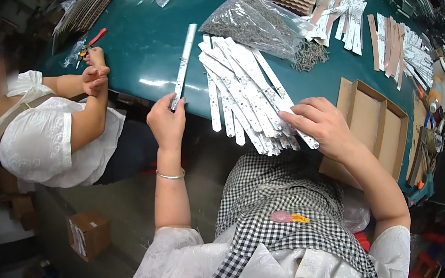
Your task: The person uses a hot glue gun to apply adhesive to the edges of LED light strips. They then gather a stack of these strips, align them, and wrap them together with clear packing tape. The person repeats the gluing process on additional strips throughout the clip.
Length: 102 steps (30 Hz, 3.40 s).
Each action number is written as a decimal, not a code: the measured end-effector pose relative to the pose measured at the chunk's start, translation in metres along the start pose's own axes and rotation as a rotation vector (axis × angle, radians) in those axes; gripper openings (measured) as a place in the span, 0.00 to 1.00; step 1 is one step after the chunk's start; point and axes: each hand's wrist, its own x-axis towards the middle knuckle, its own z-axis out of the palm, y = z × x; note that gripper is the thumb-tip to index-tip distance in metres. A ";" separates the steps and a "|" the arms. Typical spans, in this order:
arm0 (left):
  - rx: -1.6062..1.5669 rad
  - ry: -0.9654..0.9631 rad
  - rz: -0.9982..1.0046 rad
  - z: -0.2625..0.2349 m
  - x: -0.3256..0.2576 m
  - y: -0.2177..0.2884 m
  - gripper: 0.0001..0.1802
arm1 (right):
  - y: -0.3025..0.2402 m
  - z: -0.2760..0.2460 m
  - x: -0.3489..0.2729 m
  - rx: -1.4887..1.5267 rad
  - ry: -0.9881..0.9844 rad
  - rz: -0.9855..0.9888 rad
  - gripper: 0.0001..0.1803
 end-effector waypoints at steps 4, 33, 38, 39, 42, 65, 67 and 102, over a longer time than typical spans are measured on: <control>-0.017 0.156 0.069 -0.005 -0.014 -0.005 0.10 | -0.001 0.014 0.008 -0.009 -0.077 0.044 0.25; -0.063 -0.477 0.850 0.013 -0.013 0.017 0.26 | 0.017 0.020 -0.007 0.238 -0.313 0.216 0.45; -0.297 -0.493 0.879 0.010 -0.020 0.011 0.26 | 0.017 0.032 -0.010 0.226 -0.282 0.187 0.44; -0.326 -0.495 0.883 0.011 -0.023 0.013 0.26 | 0.019 0.034 -0.011 0.228 -0.274 0.193 0.44; -0.299 -0.505 0.894 0.013 -0.027 0.023 0.29 | 0.015 0.032 -0.011 0.253 -0.284 0.236 0.45; -0.454 -0.554 1.239 0.041 0.002 0.067 0.22 | -0.026 0.058 -0.003 0.393 0.090 0.175 0.27; -0.300 -0.561 1.276 0.031 0.002 0.065 0.21 | -0.033 0.061 -0.006 0.432 0.109 0.200 0.29; -1.183 -0.543 0.246 0.003 0.072 0.242 0.18 | -0.003 -0.094 0.085 0.391 0.532 0.563 0.23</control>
